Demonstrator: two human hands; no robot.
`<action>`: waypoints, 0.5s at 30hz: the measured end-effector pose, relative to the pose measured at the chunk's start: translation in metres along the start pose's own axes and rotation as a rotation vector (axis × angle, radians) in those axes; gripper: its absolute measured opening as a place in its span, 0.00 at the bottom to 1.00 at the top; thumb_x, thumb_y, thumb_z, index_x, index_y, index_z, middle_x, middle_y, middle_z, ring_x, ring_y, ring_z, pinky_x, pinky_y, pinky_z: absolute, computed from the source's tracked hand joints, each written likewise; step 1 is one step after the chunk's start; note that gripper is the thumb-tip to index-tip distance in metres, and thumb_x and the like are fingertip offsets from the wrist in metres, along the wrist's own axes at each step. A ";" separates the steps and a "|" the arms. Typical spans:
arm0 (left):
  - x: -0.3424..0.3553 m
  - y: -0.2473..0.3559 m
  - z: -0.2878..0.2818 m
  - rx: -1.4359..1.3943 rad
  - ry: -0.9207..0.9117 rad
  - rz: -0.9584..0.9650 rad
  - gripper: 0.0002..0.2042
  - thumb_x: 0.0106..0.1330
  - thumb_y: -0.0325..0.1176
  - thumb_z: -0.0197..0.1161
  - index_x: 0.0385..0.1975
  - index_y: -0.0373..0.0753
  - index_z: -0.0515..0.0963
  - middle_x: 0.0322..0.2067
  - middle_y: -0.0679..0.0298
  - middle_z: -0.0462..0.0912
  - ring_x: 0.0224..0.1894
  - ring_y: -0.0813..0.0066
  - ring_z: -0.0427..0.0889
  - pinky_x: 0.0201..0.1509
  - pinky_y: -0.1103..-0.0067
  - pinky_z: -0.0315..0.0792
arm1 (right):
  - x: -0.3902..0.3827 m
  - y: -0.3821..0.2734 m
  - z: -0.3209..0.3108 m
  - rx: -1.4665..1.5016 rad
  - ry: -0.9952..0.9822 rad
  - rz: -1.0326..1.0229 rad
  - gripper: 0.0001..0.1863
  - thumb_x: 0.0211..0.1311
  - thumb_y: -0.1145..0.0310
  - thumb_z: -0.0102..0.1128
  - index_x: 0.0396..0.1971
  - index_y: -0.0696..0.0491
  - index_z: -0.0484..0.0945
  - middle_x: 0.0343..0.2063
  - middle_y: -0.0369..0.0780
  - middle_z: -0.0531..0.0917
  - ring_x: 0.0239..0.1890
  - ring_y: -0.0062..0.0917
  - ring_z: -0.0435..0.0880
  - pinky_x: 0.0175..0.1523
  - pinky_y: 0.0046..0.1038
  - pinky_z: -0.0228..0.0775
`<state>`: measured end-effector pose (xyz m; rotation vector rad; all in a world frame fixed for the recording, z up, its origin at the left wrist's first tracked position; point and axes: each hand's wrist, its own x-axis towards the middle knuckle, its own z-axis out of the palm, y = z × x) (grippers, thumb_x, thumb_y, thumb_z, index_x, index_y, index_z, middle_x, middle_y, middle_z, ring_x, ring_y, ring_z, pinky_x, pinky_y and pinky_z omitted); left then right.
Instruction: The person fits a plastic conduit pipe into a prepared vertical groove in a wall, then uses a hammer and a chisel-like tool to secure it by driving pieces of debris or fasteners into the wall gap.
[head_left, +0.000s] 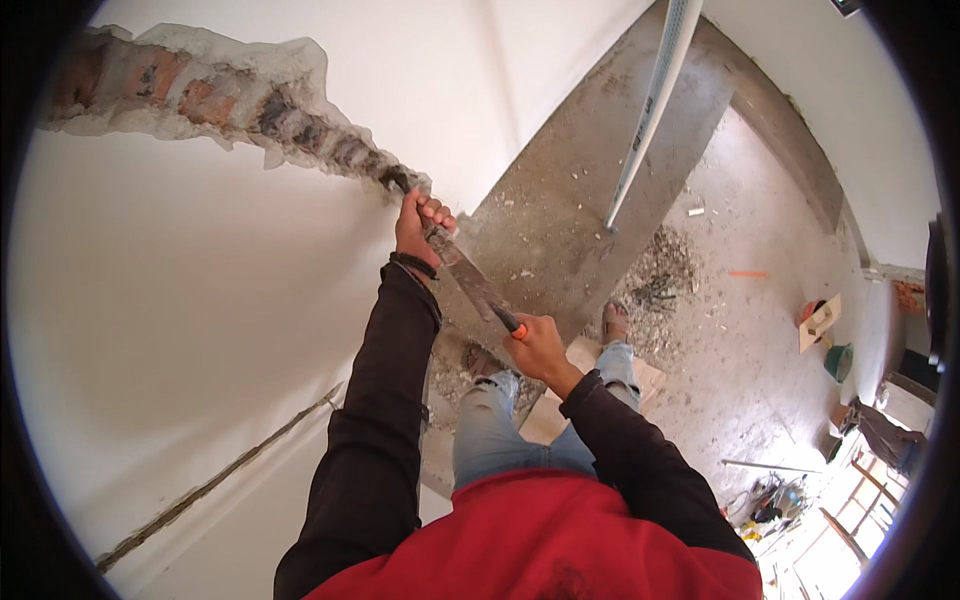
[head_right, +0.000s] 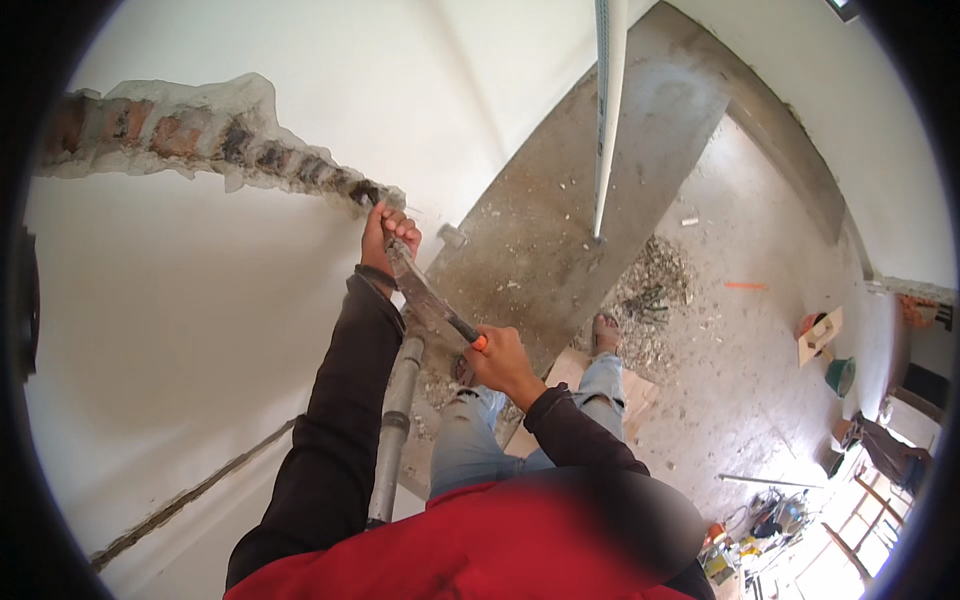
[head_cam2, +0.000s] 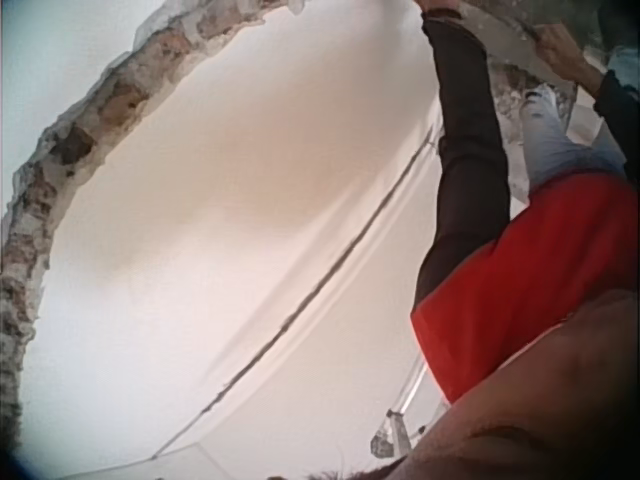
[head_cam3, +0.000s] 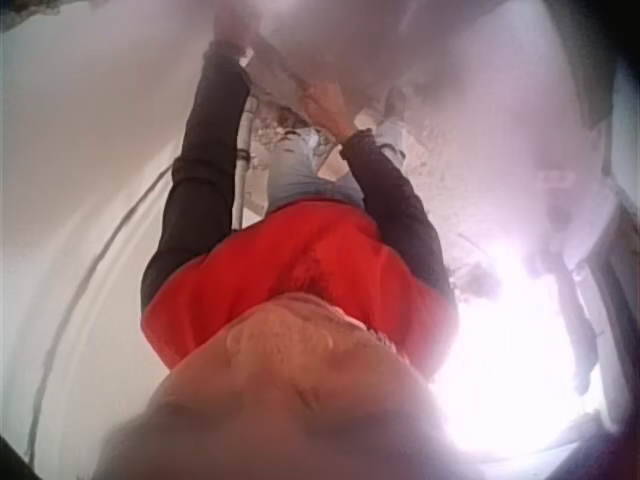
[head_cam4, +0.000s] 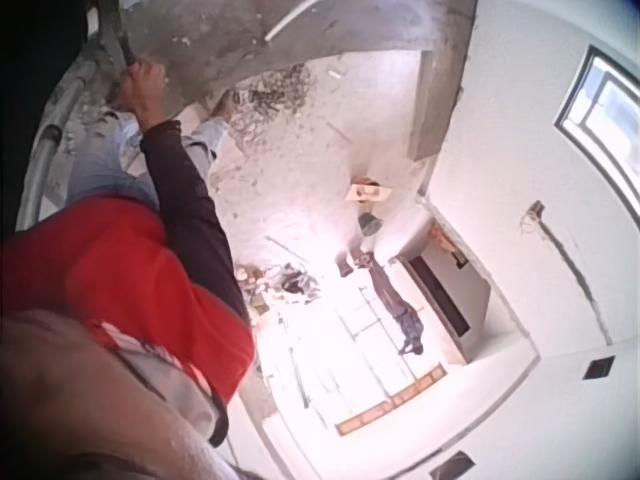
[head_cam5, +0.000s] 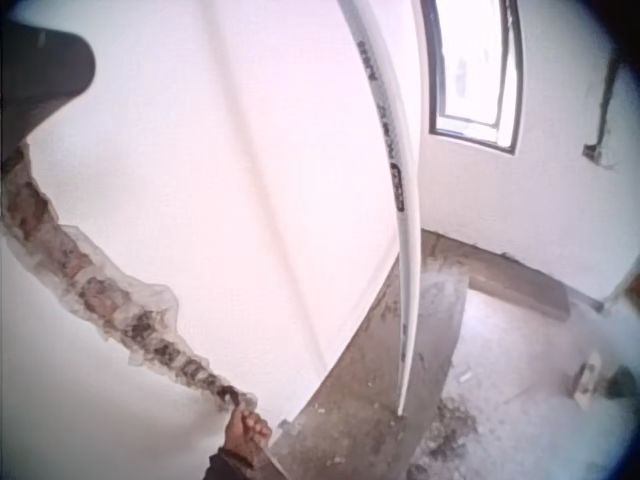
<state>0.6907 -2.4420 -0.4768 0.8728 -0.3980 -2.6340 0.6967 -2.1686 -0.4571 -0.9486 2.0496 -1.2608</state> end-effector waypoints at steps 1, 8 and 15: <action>0.002 0.001 -0.004 -0.005 -0.009 -0.004 0.15 0.69 0.43 0.53 0.18 0.49 0.70 0.13 0.73 0.70 0.18 0.78 0.71 0.26 0.77 0.68 | -0.011 -0.008 -0.003 0.041 -0.004 0.017 0.08 0.42 0.71 0.58 0.19 0.60 0.70 0.17 0.52 0.72 0.23 0.52 0.73 0.29 0.41 0.65; -0.006 -0.033 0.031 0.165 0.173 0.201 0.15 0.68 0.47 0.55 0.21 0.50 0.66 0.16 0.74 0.71 0.18 0.80 0.70 0.24 0.78 0.66 | -0.050 -0.027 -0.044 0.474 0.208 0.202 0.06 0.47 0.75 0.58 0.21 0.58 0.70 0.14 0.38 0.70 0.17 0.25 0.69 0.25 0.27 0.61; 0.030 -0.037 0.057 0.015 0.327 0.374 0.11 0.66 0.40 0.51 0.20 0.51 0.66 0.18 0.76 0.70 0.20 0.82 0.69 0.27 0.79 0.63 | -0.031 -0.059 -0.079 1.023 0.380 -0.087 0.09 0.52 0.80 0.56 0.23 0.55 0.64 0.15 0.36 0.70 0.18 0.17 0.65 0.23 0.24 0.58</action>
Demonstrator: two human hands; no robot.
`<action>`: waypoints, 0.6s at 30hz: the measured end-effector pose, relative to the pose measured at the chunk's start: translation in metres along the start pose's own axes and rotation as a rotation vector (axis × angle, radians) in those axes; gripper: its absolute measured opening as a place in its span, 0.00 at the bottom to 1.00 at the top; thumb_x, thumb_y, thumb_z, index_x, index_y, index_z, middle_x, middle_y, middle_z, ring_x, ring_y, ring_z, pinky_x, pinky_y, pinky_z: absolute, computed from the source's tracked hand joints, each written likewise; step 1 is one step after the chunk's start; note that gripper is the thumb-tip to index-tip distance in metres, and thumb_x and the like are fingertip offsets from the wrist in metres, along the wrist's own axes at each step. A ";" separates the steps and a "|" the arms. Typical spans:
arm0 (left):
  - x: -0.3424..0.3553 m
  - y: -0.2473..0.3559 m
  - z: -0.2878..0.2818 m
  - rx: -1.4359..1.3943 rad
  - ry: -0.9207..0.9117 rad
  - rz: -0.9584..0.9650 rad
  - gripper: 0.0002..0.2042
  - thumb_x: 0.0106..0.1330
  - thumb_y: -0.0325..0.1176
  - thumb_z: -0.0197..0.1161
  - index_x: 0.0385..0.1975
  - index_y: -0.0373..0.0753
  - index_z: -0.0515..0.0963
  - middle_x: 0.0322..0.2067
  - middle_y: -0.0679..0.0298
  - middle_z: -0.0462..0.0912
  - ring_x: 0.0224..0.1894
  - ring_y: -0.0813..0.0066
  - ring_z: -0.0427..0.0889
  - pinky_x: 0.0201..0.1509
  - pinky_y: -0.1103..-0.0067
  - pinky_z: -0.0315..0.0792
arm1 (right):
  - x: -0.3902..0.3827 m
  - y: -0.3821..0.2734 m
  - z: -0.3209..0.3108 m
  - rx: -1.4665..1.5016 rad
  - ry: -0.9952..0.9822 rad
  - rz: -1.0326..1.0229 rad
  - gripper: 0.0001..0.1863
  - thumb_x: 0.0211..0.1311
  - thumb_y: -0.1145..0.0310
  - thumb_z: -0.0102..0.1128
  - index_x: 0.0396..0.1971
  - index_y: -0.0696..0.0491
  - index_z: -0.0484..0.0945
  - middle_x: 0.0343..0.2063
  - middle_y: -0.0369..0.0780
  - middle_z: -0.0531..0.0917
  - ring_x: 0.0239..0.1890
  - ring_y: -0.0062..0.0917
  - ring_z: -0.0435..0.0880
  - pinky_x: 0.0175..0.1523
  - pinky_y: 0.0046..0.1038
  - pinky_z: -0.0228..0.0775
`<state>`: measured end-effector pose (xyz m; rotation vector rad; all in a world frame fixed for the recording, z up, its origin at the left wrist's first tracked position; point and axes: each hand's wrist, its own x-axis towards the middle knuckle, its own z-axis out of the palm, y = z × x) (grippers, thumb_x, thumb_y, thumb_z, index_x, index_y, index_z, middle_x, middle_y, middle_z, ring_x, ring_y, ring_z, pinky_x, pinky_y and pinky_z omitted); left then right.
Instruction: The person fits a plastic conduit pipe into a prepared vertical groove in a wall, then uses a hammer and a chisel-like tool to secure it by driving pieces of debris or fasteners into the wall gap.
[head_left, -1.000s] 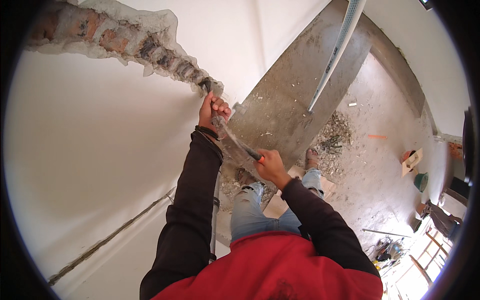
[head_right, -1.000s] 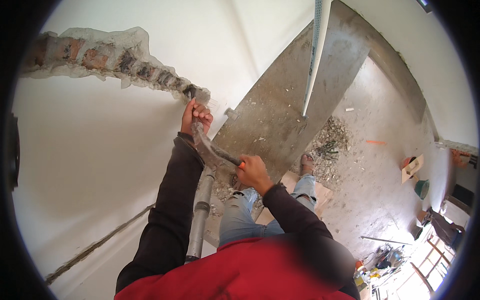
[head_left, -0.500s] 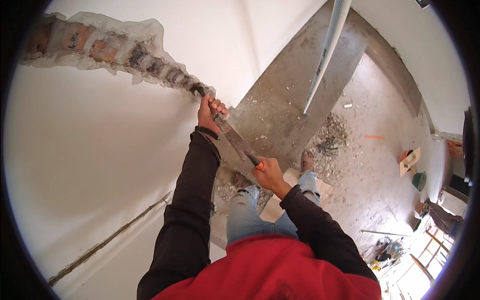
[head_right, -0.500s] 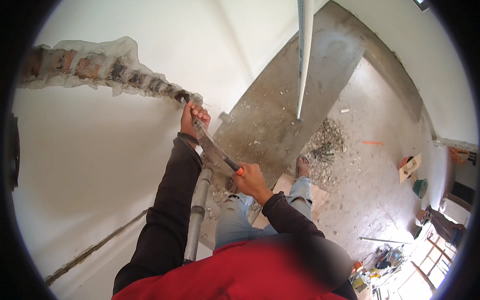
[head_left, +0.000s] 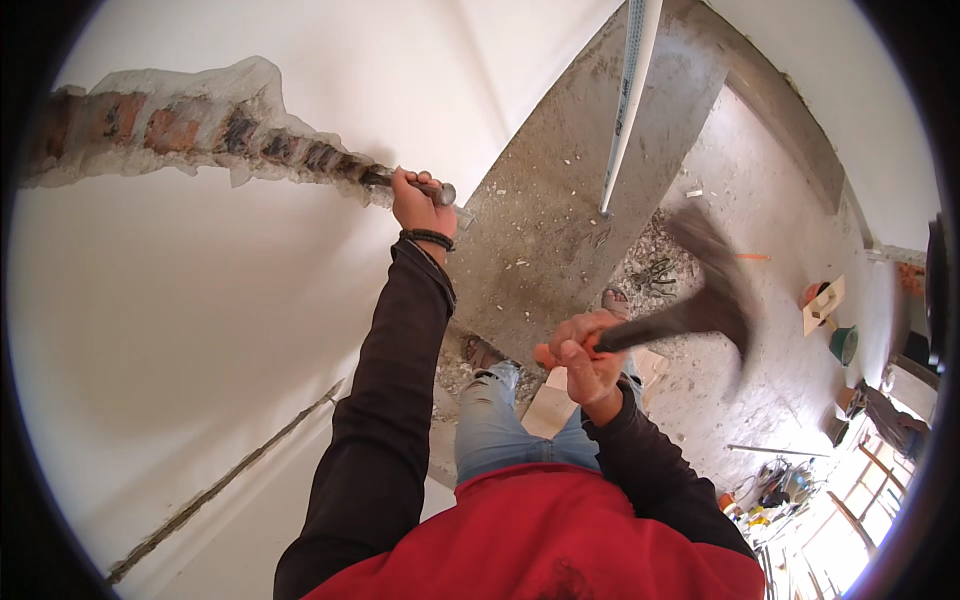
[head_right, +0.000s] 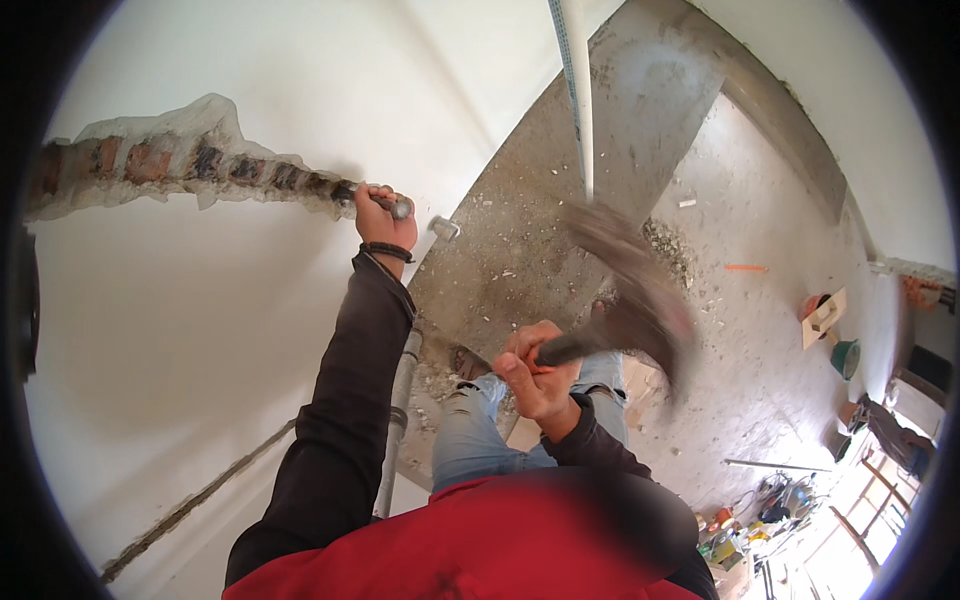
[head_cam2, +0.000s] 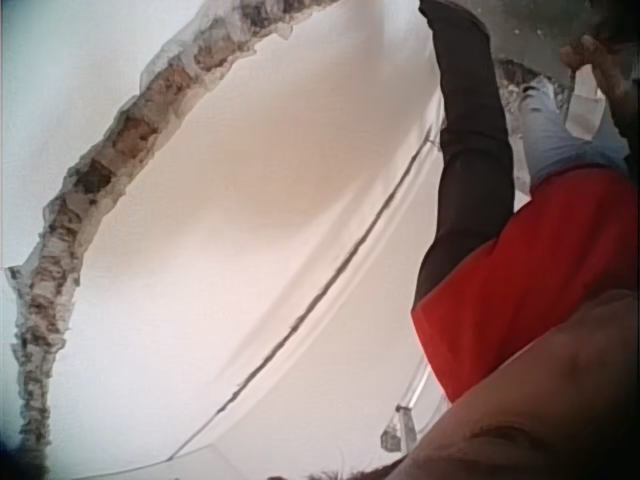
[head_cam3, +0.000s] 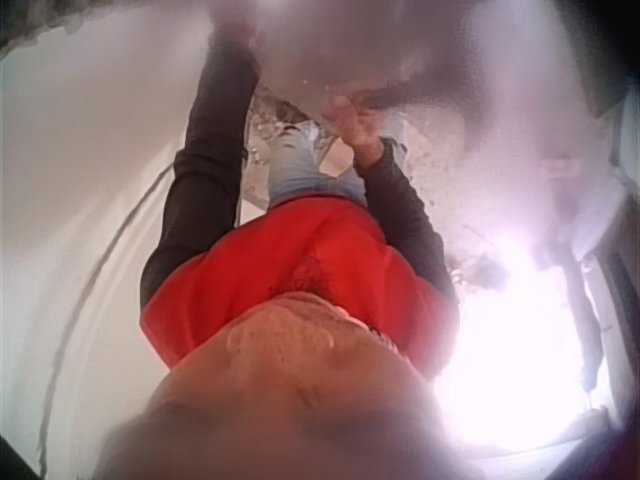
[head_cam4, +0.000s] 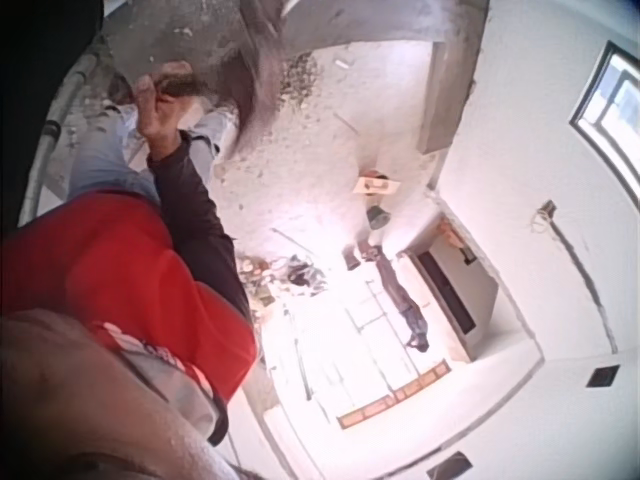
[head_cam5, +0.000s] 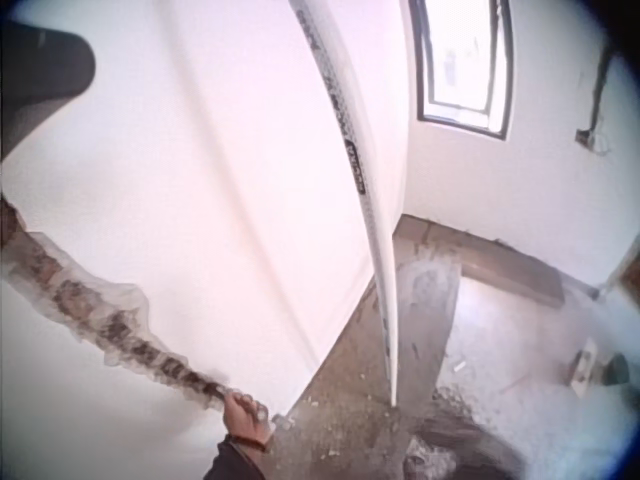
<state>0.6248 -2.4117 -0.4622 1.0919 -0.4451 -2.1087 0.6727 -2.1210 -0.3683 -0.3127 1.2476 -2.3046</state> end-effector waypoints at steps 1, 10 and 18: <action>0.005 0.001 0.002 -0.031 0.047 0.010 0.11 0.65 0.40 0.51 0.20 0.51 0.65 0.18 0.76 0.70 0.21 0.83 0.69 0.28 0.79 0.63 | 0.010 -0.010 0.021 0.194 0.059 -0.047 0.09 0.52 0.81 0.56 0.23 0.55 0.64 0.15 0.37 0.70 0.17 0.18 0.65 0.23 0.25 0.58; 0.019 0.009 0.011 -0.023 0.128 -0.075 0.11 0.63 0.38 0.51 0.18 0.48 0.65 0.18 0.73 0.67 0.21 0.77 0.68 0.28 0.77 0.65 | 0.027 0.081 0.014 -0.642 -0.068 0.604 0.11 0.58 0.69 0.58 0.19 0.55 0.70 0.11 0.34 0.71 0.13 0.18 0.70 0.19 0.24 0.61; 0.000 -0.008 -0.002 0.006 0.037 0.020 0.11 0.64 0.38 0.52 0.19 0.49 0.66 0.17 0.75 0.70 0.20 0.81 0.69 0.26 0.79 0.63 | 0.031 -0.032 0.031 0.019 0.002 0.032 0.13 0.60 0.73 0.55 0.16 0.58 0.69 0.13 0.37 0.71 0.15 0.20 0.68 0.22 0.25 0.60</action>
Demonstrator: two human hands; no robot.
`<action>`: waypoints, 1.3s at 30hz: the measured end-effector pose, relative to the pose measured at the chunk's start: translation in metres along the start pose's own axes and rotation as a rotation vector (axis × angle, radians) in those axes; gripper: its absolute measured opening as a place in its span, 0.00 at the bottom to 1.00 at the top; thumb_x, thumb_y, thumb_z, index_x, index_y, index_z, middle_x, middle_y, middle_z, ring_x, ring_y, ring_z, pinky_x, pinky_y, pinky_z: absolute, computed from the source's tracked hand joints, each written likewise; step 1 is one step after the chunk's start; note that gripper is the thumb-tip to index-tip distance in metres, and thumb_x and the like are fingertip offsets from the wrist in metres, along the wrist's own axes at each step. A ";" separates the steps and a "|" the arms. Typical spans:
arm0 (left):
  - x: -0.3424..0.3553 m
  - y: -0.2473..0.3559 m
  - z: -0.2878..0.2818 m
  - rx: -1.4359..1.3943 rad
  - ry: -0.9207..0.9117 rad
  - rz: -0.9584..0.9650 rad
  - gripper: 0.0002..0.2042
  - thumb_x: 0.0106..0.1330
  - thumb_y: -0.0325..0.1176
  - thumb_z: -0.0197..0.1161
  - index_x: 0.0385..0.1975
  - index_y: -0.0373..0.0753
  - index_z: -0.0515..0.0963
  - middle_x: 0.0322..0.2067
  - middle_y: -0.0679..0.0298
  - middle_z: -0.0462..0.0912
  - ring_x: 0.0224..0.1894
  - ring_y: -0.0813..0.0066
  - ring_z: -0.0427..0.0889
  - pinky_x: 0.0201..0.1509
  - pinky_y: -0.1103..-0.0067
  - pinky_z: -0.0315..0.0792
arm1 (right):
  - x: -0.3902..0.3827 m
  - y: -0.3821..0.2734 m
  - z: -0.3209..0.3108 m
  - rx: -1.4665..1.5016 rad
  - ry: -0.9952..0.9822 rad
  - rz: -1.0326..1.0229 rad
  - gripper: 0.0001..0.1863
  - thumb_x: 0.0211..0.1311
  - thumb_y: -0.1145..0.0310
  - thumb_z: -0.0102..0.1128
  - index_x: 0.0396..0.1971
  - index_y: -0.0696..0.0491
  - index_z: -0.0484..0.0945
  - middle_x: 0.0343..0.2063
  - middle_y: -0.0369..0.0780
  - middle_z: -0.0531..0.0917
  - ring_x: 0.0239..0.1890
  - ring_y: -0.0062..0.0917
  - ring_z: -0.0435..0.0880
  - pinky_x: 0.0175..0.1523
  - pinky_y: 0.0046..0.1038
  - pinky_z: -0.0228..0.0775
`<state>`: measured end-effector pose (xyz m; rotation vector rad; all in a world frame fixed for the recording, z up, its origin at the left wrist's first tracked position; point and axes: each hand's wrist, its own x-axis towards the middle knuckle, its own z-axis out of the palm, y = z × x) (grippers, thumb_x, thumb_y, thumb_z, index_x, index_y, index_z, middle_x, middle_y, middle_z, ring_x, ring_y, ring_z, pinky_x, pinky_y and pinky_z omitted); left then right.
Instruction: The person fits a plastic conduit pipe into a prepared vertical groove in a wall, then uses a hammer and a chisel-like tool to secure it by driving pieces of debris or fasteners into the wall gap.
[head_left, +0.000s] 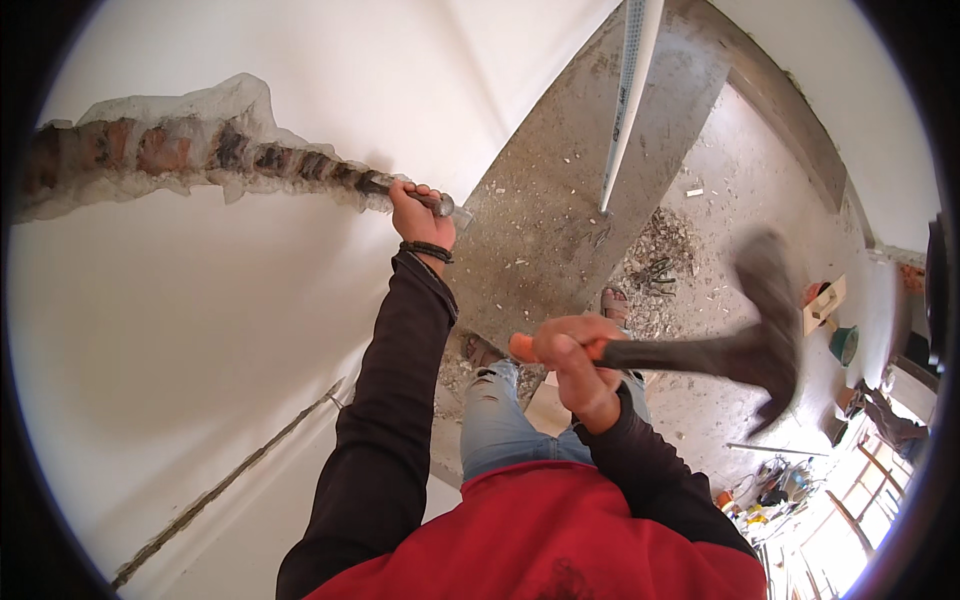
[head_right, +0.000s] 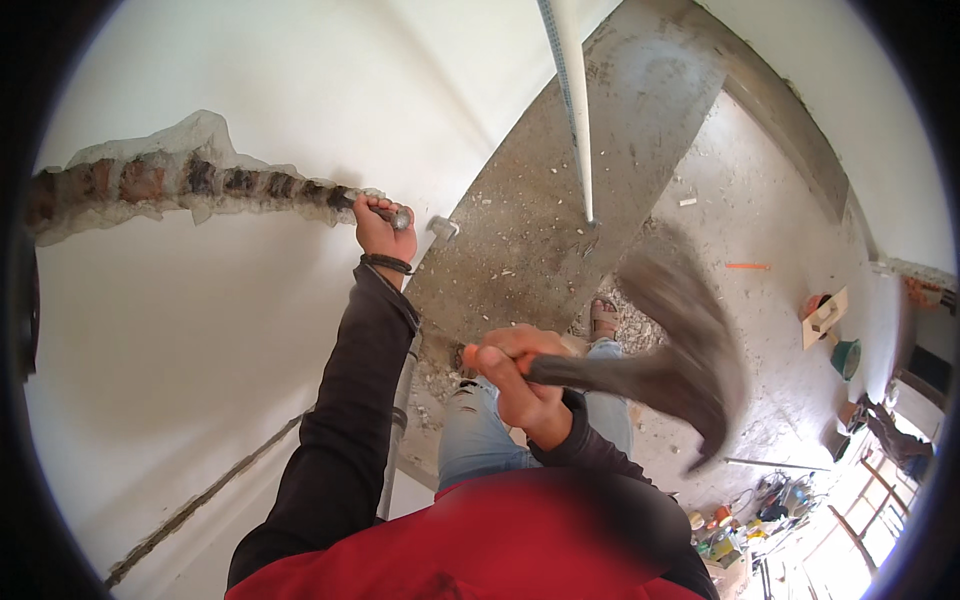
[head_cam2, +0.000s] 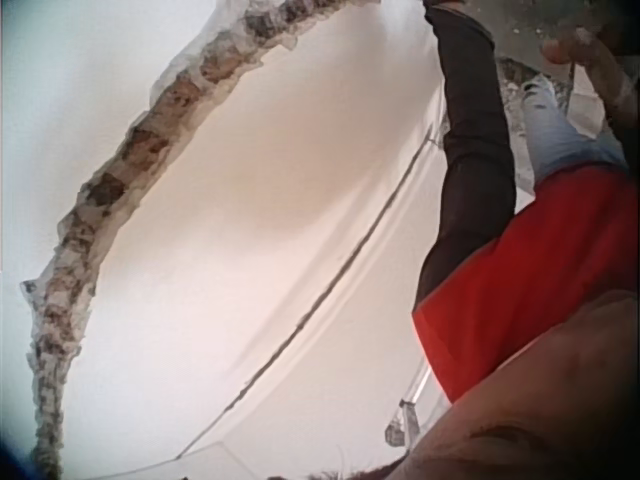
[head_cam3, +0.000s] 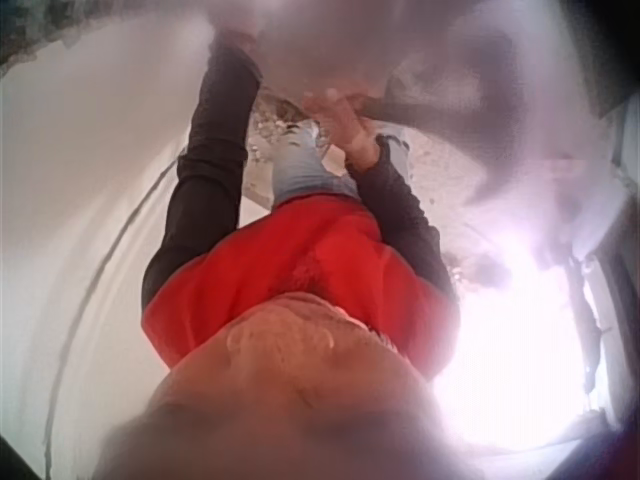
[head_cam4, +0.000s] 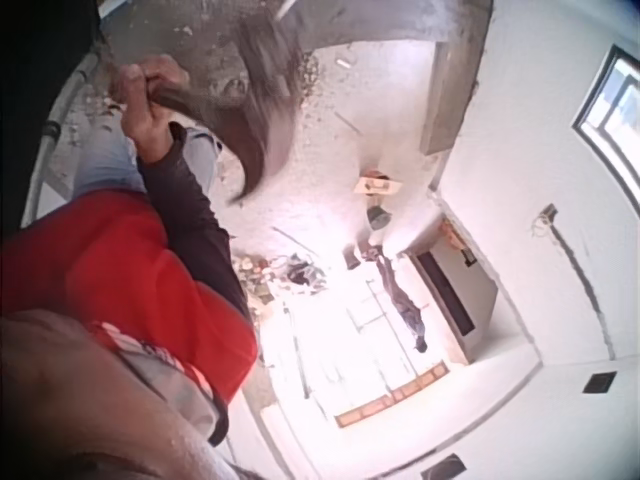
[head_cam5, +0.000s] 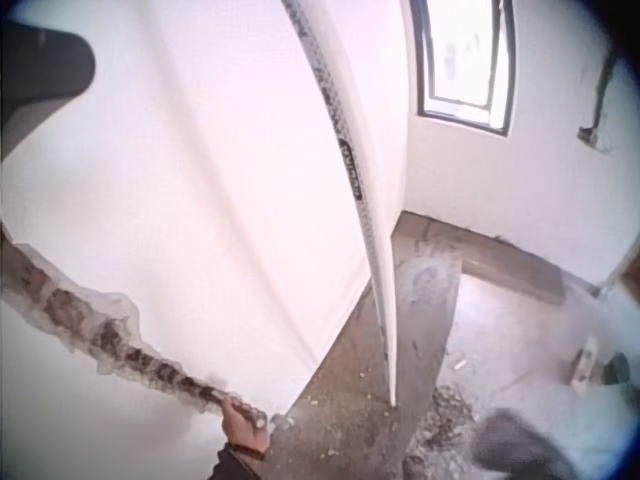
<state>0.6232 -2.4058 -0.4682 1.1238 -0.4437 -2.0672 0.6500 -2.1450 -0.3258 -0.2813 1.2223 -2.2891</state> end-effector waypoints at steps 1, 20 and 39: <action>-0.002 -0.001 0.000 0.000 -0.022 0.013 0.11 0.64 0.38 0.52 0.19 0.49 0.66 0.18 0.75 0.70 0.20 0.81 0.69 0.26 0.79 0.64 | 0.004 -0.004 0.003 0.087 -0.011 -0.077 0.14 0.61 0.74 0.54 0.16 0.58 0.68 0.13 0.38 0.71 0.15 0.20 0.69 0.22 0.25 0.60; -0.002 0.007 0.015 -0.111 -0.005 -0.088 0.13 0.64 0.39 0.52 0.16 0.51 0.66 0.15 0.78 0.70 0.20 0.83 0.70 0.31 0.80 0.65 | 0.003 0.072 0.010 -0.160 0.100 -0.199 0.06 0.57 0.77 0.55 0.23 0.55 0.70 0.14 0.38 0.72 0.17 0.20 0.72 0.24 0.26 0.65; 0.012 0.027 -0.004 -0.083 -0.161 -0.146 0.12 0.65 0.39 0.51 0.18 0.50 0.67 0.17 0.76 0.69 0.20 0.78 0.68 0.27 0.78 0.64 | 0.004 0.117 -0.018 -0.871 -0.051 0.475 0.04 0.49 0.74 0.58 0.21 0.56 0.73 0.11 0.35 0.73 0.16 0.22 0.74 0.23 0.27 0.65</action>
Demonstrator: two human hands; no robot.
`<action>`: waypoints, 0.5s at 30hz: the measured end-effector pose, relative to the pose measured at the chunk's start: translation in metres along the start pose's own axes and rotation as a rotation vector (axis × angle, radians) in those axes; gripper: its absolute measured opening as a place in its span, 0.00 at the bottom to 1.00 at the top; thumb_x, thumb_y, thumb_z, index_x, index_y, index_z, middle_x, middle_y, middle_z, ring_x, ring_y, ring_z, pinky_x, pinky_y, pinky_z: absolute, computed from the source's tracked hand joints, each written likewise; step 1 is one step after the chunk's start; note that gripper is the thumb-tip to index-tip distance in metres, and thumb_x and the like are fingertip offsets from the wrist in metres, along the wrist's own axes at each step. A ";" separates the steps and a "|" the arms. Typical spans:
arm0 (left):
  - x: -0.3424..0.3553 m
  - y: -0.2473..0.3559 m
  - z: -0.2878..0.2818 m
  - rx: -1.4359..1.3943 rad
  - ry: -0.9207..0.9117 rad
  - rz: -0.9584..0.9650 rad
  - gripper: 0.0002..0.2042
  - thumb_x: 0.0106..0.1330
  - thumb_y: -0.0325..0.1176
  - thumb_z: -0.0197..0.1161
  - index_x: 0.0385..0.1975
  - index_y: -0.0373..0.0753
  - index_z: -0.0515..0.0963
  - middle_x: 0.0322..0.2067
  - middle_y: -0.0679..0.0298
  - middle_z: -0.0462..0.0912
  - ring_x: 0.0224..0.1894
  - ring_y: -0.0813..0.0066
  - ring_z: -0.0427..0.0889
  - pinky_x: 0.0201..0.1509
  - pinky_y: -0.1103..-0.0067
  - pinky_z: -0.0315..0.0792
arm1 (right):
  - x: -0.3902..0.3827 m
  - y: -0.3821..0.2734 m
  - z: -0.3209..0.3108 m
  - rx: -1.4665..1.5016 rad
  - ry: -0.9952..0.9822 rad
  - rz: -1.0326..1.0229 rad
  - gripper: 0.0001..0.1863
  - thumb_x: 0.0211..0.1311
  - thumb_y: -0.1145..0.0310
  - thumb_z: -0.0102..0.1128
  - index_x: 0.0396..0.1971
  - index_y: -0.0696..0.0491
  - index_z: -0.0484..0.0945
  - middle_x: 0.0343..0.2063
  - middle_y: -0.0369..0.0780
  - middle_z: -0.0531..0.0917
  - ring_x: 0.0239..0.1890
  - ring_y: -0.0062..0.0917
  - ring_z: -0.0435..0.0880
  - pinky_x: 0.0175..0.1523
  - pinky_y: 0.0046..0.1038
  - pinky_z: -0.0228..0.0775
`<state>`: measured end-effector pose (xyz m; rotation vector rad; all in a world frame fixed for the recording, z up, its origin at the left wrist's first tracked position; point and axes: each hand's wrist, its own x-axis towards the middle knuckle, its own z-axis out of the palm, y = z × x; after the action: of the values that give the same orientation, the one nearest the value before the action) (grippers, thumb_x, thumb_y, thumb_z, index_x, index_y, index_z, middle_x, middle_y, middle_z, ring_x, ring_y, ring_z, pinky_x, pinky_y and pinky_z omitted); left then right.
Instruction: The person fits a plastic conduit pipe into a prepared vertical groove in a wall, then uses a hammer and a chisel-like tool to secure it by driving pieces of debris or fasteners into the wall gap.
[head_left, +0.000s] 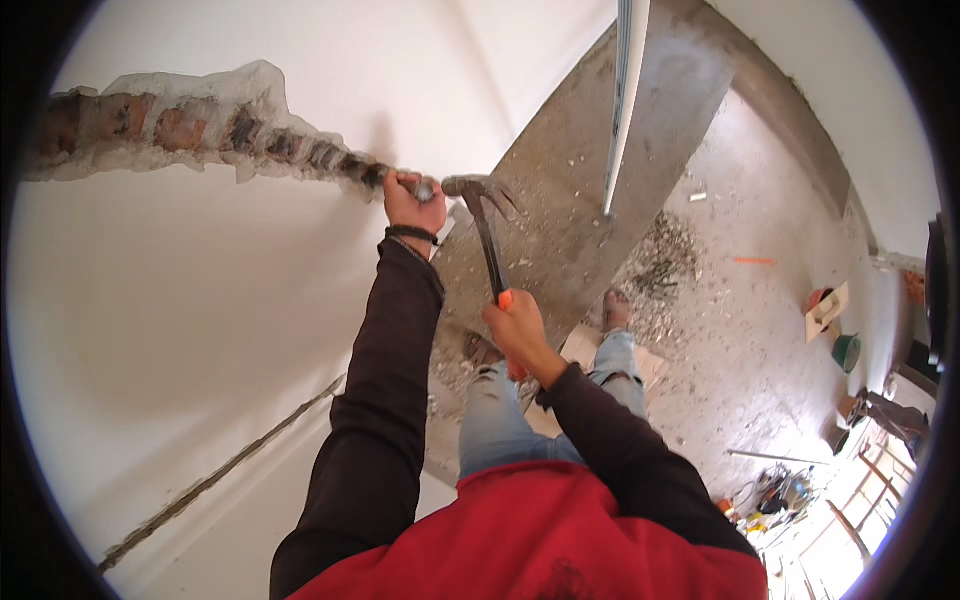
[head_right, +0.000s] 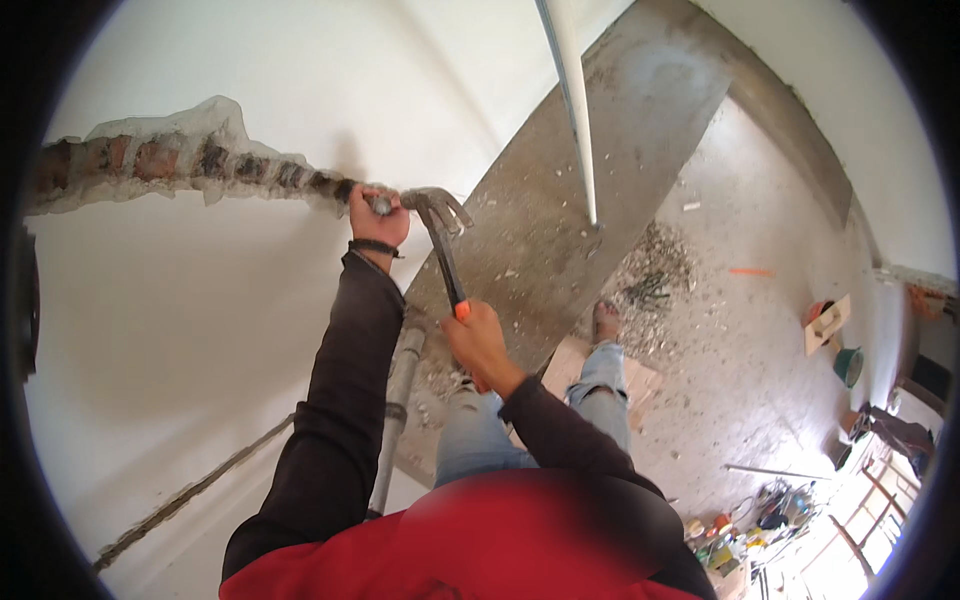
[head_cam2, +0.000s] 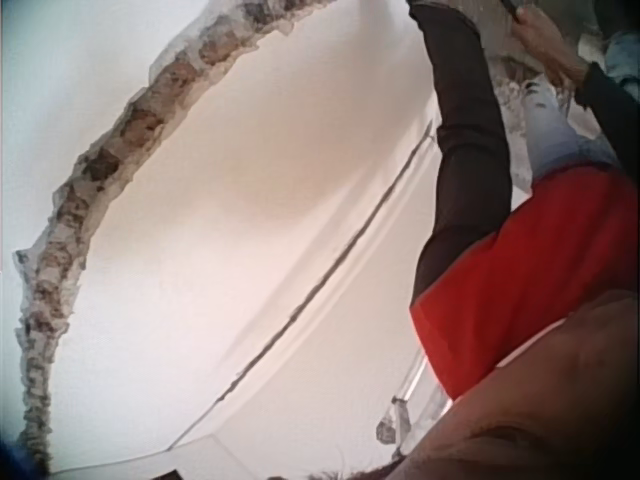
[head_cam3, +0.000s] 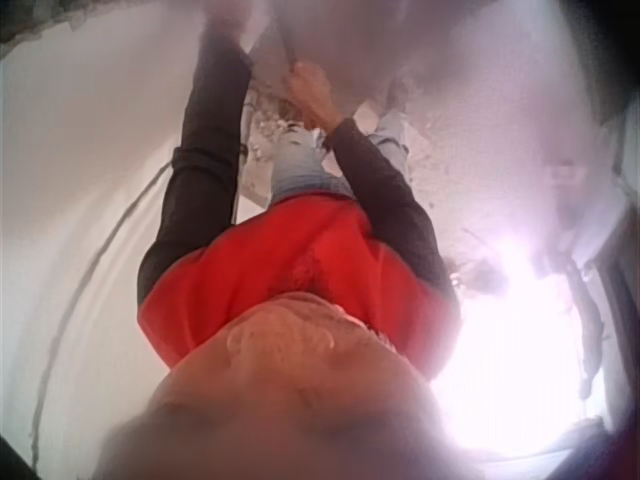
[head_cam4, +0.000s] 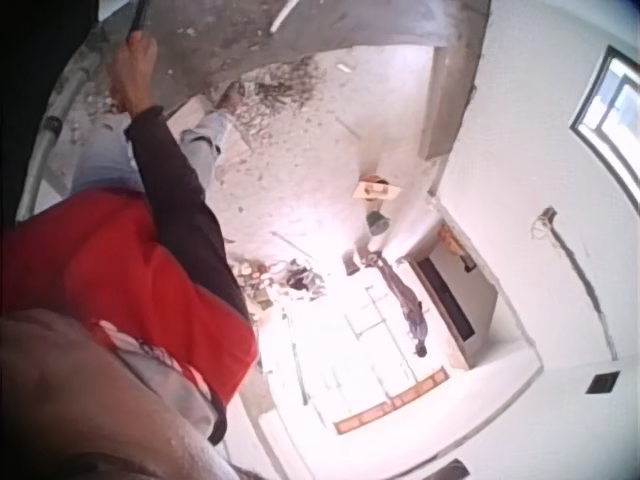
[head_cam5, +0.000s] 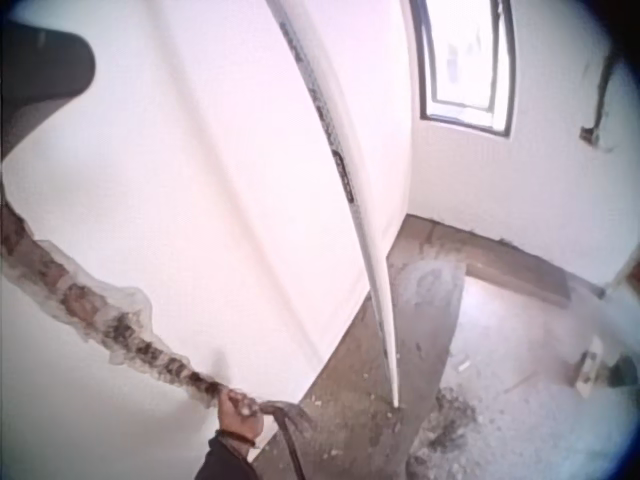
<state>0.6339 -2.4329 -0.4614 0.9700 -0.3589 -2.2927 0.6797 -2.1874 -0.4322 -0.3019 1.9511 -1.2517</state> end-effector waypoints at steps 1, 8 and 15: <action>-0.002 -0.001 -0.002 -0.016 0.040 -0.003 0.12 0.65 0.41 0.51 0.18 0.49 0.66 0.17 0.75 0.69 0.19 0.79 0.66 0.26 0.78 0.63 | 0.000 0.001 -0.009 0.039 -0.001 0.004 0.06 0.49 0.72 0.58 0.20 0.57 0.72 0.12 0.39 0.73 0.16 0.27 0.74 0.24 0.29 0.64; -0.023 -0.018 -0.006 0.131 0.052 -0.066 0.13 0.68 0.45 0.48 0.21 0.50 0.68 0.18 0.75 0.72 0.19 0.81 0.70 0.23 0.81 0.62 | -0.046 -0.018 -0.065 0.289 0.032 -0.033 0.09 0.50 0.73 0.59 0.17 0.58 0.70 0.12 0.37 0.70 0.16 0.21 0.66 0.24 0.27 0.60; -0.021 0.003 -0.009 0.091 -0.007 -0.055 0.13 0.67 0.44 0.50 0.20 0.49 0.66 0.17 0.74 0.69 0.20 0.78 0.67 0.27 0.78 0.63 | -0.055 -0.050 -0.064 0.575 0.061 -0.513 0.08 0.55 0.78 0.55 0.18 0.58 0.70 0.14 0.37 0.72 0.17 0.18 0.67 0.24 0.24 0.60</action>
<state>0.6530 -2.4216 -0.4546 1.0290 -0.4475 -2.3474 0.6596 -2.1381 -0.3494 -0.4848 1.5121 -2.1058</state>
